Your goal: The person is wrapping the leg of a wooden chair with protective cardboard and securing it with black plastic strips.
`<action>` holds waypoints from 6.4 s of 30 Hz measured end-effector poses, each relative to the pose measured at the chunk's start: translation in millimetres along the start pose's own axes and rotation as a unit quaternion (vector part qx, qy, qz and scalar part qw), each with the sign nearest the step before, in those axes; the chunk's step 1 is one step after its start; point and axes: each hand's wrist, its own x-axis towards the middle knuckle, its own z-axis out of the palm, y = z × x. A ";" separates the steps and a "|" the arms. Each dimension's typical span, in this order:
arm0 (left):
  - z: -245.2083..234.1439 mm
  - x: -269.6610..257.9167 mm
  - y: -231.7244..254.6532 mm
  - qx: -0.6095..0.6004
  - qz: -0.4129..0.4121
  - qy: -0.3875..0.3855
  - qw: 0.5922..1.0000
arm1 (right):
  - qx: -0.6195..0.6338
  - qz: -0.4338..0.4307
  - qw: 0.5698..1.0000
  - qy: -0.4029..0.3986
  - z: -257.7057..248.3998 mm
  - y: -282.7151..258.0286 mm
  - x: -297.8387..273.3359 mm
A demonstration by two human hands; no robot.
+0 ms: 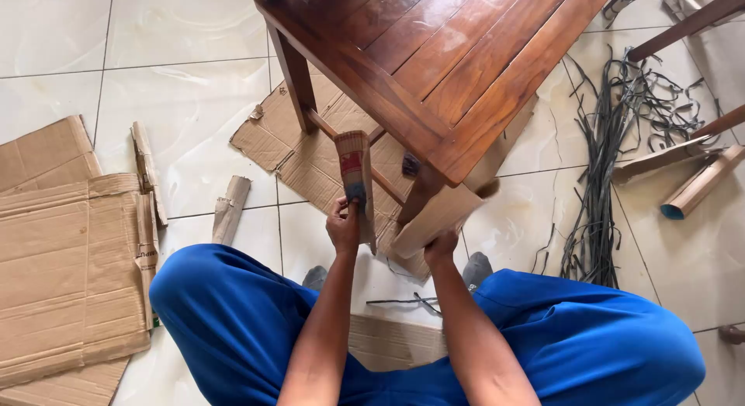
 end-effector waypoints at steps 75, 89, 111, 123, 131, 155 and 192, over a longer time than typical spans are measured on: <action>25.2 -84.1 1.5 0.104 0.187 -0.141 0.967 | -0.497 -0.383 0.778 0.038 35.2 4.1 -51.3; 45.9 -97.1 -59.3 0.272 0.022 -0.211 0.939 | -0.471 -0.413 0.779 0.014 37.2 -32.5 -98.2; 102.2 -185.3 13.7 0.194 0.111 -0.393 0.892 | -0.772 -0.125 0.623 0.012 -78.2 -305.2 -24.2; 254.1 -184.0 58.4 0.227 0.243 -0.465 0.821 | -0.813 -0.104 0.569 0.066 -170.1 -488.8 42.2; 441.7 -171.9 42.6 0.333 0.241 -0.485 0.772 | -0.736 -0.137 0.652 0.123 -268.5 -438.8 147.6; 609.4 -89.7 -14.8 0.411 0.458 -0.325 0.718 | -0.738 -0.366 0.497 0.274 -277.7 -486.8 568.8; 613.0 -88.1 -2.1 0.426 0.424 -0.352 0.717 | -0.762 -0.237 0.504 0.330 -255.2 -521.9 725.2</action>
